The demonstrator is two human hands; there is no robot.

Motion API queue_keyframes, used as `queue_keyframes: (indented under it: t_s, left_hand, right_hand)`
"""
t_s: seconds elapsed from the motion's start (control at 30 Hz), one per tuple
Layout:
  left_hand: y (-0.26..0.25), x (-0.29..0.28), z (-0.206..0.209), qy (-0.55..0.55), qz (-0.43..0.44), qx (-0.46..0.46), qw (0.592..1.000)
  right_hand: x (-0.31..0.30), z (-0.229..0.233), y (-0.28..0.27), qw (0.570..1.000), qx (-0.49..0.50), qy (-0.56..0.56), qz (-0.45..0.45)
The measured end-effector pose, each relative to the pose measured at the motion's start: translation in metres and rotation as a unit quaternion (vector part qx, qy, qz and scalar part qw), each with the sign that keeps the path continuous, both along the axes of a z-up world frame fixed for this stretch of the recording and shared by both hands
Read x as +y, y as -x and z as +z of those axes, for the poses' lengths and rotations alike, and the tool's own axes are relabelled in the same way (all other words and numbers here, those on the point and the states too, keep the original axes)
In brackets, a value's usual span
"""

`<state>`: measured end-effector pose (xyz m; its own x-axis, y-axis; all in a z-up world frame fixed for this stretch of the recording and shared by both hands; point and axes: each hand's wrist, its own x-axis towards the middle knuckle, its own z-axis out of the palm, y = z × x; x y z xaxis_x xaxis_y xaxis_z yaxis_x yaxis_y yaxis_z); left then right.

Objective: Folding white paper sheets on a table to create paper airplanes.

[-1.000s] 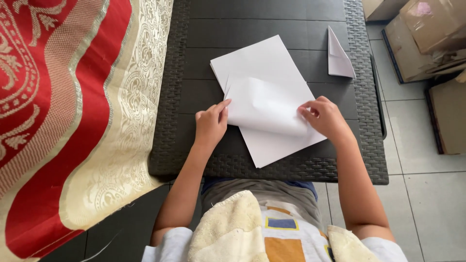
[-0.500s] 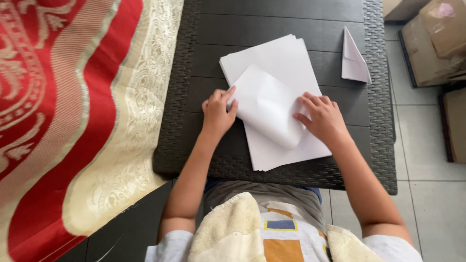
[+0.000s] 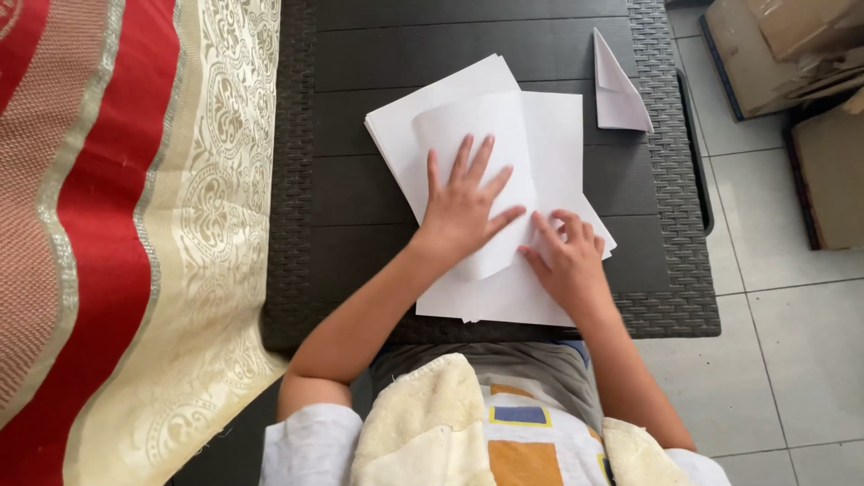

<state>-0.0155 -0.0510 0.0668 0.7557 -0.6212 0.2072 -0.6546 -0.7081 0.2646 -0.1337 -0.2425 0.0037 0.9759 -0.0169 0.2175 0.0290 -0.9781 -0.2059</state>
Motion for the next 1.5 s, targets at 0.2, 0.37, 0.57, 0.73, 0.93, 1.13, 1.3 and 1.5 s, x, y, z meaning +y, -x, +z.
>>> queue_keyframes:
  t_s: [0.2,0.37,0.57,0.73,0.93,1.13,1.3,1.5]
  left_hand:
    - [0.001,0.028,-0.031,-0.021,-0.046,0.093,0.994]
    - [0.001,0.024,-0.044,-0.028,-0.055,0.069,0.996]
    - [-0.004,0.017,-0.046,-0.045,-0.005,0.060,0.997]
    - [-0.005,0.005,-0.044,-0.049,-0.008,0.053,0.997]
    - [-0.005,0.002,-0.046,-0.056,0.009,0.057,0.997]
    - [-0.004,0.002,-0.041,-0.051,0.021,0.060,0.997]
    - [-0.003,0.002,-0.040,-0.056,0.015,0.054,0.997]
    - [-0.003,0.001,-0.037,-0.056,0.013,0.059,0.997]
  right_hand:
    - [-0.060,0.001,-0.047,0.995,-0.068,-0.058,0.052]
    - [-0.057,-0.011,-0.063,0.995,-0.030,-0.032,0.095]
    - [-0.048,-0.014,-0.057,0.994,-0.005,-0.059,0.097]
    - [-0.053,-0.018,-0.059,0.993,-0.005,-0.077,0.090]
    - [-0.051,-0.011,-0.060,0.991,-0.007,-0.078,0.104]
    - [-0.050,-0.011,-0.061,0.991,-0.004,-0.082,0.109]
    - [-0.052,-0.013,-0.062,0.991,-0.001,-0.070,0.112]
    - [-0.052,-0.011,-0.062,0.991,0.002,-0.071,0.112]
